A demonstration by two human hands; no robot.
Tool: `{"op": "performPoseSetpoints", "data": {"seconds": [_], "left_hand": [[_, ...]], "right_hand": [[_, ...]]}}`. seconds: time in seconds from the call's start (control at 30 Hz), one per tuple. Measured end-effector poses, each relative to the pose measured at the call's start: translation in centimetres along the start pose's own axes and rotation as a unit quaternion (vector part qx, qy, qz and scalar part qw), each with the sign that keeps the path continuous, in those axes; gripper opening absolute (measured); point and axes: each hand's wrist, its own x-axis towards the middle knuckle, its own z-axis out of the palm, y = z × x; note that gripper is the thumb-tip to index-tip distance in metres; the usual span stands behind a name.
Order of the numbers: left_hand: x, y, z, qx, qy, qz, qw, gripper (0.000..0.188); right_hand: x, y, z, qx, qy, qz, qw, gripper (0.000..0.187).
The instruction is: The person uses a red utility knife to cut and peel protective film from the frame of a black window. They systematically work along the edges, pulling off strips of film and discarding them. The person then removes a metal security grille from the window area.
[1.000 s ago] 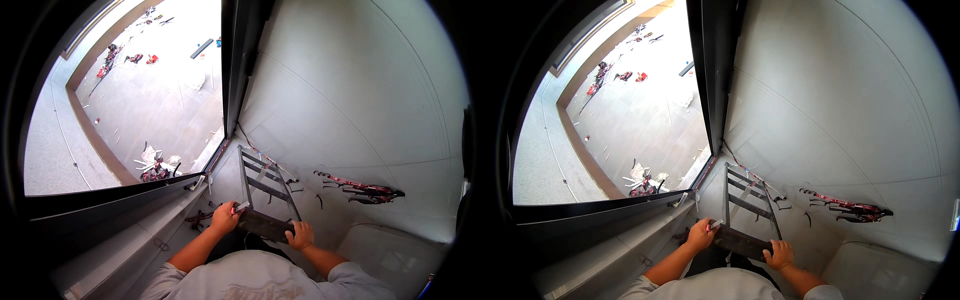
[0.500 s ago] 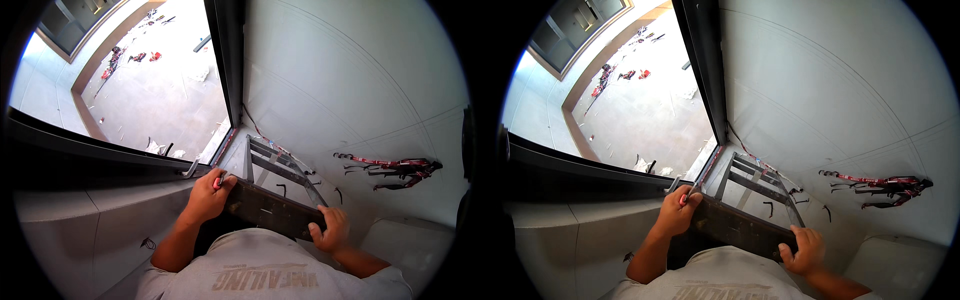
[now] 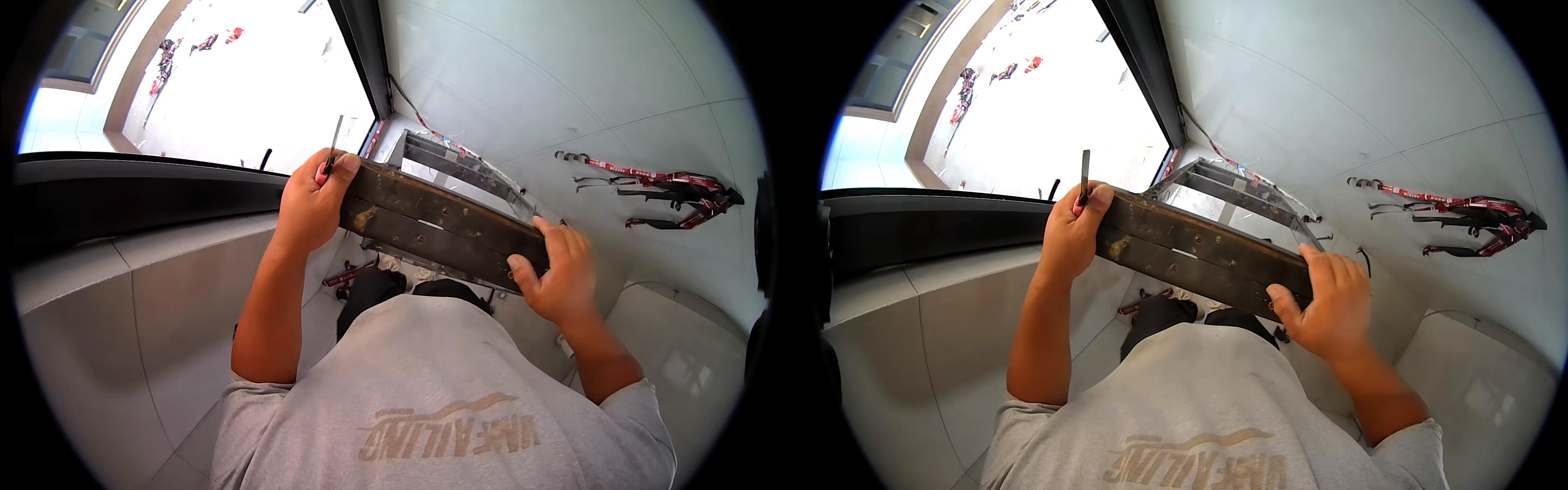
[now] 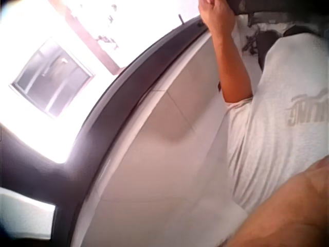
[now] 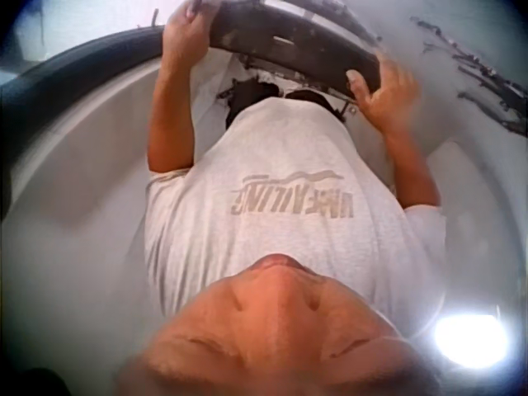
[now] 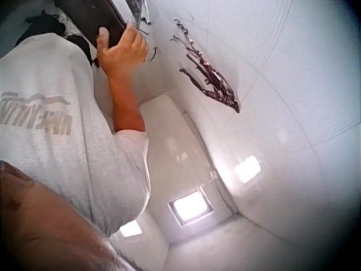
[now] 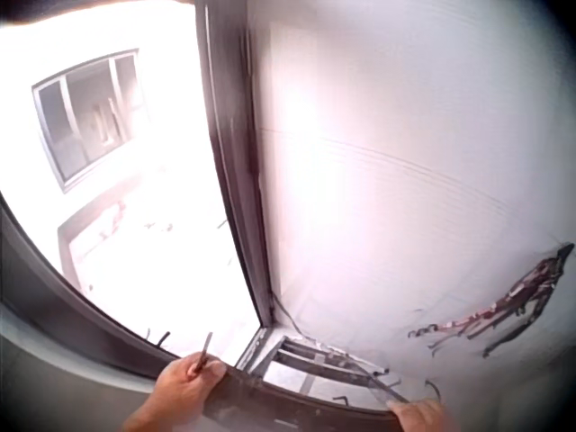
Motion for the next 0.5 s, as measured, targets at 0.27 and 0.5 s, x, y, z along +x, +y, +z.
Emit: {"op": "performPoseSetpoints", "data": {"seconds": [0.27, 0.5], "left_hand": [[0.2, -1.2, 0.4, -0.139, -0.021, 0.007, 0.990, 0.046], [0.2, -1.6, 0.7, -0.225, -0.035, 0.032, 0.973, 0.041]], "right_hand": [[0.4, -0.9, -0.5, 0.001, -0.021, 0.042, 0.999, 0.057], [0.0, -0.4, -0.5, 0.023, -0.035, 0.046, 0.998, 0.066]]}}
